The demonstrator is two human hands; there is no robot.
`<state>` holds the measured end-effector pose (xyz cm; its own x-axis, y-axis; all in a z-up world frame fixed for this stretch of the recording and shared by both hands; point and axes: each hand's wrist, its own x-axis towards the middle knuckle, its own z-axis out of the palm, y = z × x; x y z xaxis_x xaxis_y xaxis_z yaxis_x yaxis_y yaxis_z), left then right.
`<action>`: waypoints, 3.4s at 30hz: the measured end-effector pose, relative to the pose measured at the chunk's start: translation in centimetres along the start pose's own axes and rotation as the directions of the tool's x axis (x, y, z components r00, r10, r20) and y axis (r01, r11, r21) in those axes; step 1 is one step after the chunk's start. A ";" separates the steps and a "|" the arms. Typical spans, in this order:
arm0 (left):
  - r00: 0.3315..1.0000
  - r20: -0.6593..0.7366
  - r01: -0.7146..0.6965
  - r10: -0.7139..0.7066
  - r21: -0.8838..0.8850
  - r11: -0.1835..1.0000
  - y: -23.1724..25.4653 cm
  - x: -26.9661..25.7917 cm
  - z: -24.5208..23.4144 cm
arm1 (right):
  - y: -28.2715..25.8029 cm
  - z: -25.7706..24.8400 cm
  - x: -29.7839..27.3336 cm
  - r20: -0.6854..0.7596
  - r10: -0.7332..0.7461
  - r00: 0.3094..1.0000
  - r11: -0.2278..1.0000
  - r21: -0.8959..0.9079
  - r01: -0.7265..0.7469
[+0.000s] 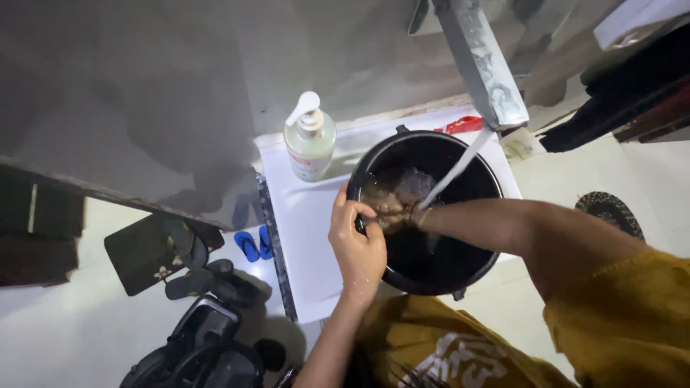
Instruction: The person washes a cloth by hand in a bucket under a running faucet, retrieves a bottle of liquid from a kitchen cabinet, and pours it into the bucket to continue scrubbing the cloth.
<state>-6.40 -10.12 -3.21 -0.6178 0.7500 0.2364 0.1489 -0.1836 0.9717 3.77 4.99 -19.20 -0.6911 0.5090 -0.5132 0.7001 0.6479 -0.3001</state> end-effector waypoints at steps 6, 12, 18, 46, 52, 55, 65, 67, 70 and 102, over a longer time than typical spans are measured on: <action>0.999 -0.006 -0.033 0.033 0.059 0.998 0.1 -0.5 0.1 | 0.3 -0.5 0.7 -0.013 -0.098 0.995 0.994 0.043 0.098; 0.998 -0.037 -0.038 0.046 0.201 0.979 0.8 -1.2 0.3 | -0.3 -5.0 -3.1 0.024 -0.247 0.969 0.968 -0.027 0.248; 0.995 -0.057 -0.068 0.082 0.225 0.972 -0.6 -1.1 0.9 | -1.2 -16.0 -11.9 -0.324 -0.765 0.557 0.539 0.154 0.828; 0.999 -0.027 0.038 -0.034 0.157 0.987 0.2 0.1 0.9 | -2.2 2.2 0.8 -0.113 -0.276 0.954 0.960 0.015 0.279; 0.999 -0.045 0.033 -0.023 0.243 0.969 1.2 -1.4 1.1 | -3.3 -4.4 -2.3 -0.131 -0.432 0.892 0.899 0.016 0.438; 0.998 0.010 -0.063 0.066 0.481 0.874 1.6 -1.7 1.4 | -4.0 -9.3 -6.2 0.058 -0.229 0.972 0.973 0.059 0.225; 0.980 0.152 -0.054 -0.131 0.827 0.559 4.3 -0.8 3.3 | 2.9 -19.1 -14.2 0.394 -0.652 0.648 0.754 0.431 0.496; 0.977 0.157 -0.053 -0.142 0.831 0.554 4.7 -1.0 3.3 | 3.9 -14.6 -11.1 0.389 -0.210 0.897 0.974 0.003 0.227; 0.979 0.161 -0.068 -0.126 0.837 0.544 4.6 -1.0 3.3 | 3.3 -5.1 -5.9 0.125 -0.213 0.969 0.976 -0.009 0.216; 0.978 0.163 -0.073 -0.132 0.854 0.516 4.3 -1.6 3.3 | 3.6 -16.4 -12.0 0.167 -0.700 0.695 0.714 0.184 0.675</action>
<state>-2.26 -10.01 0.61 -0.4975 0.8613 0.1033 0.7810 0.3930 0.4853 11.64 10.54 -0.91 -0.9400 -0.1942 -0.2805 0.0666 0.7019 -0.7092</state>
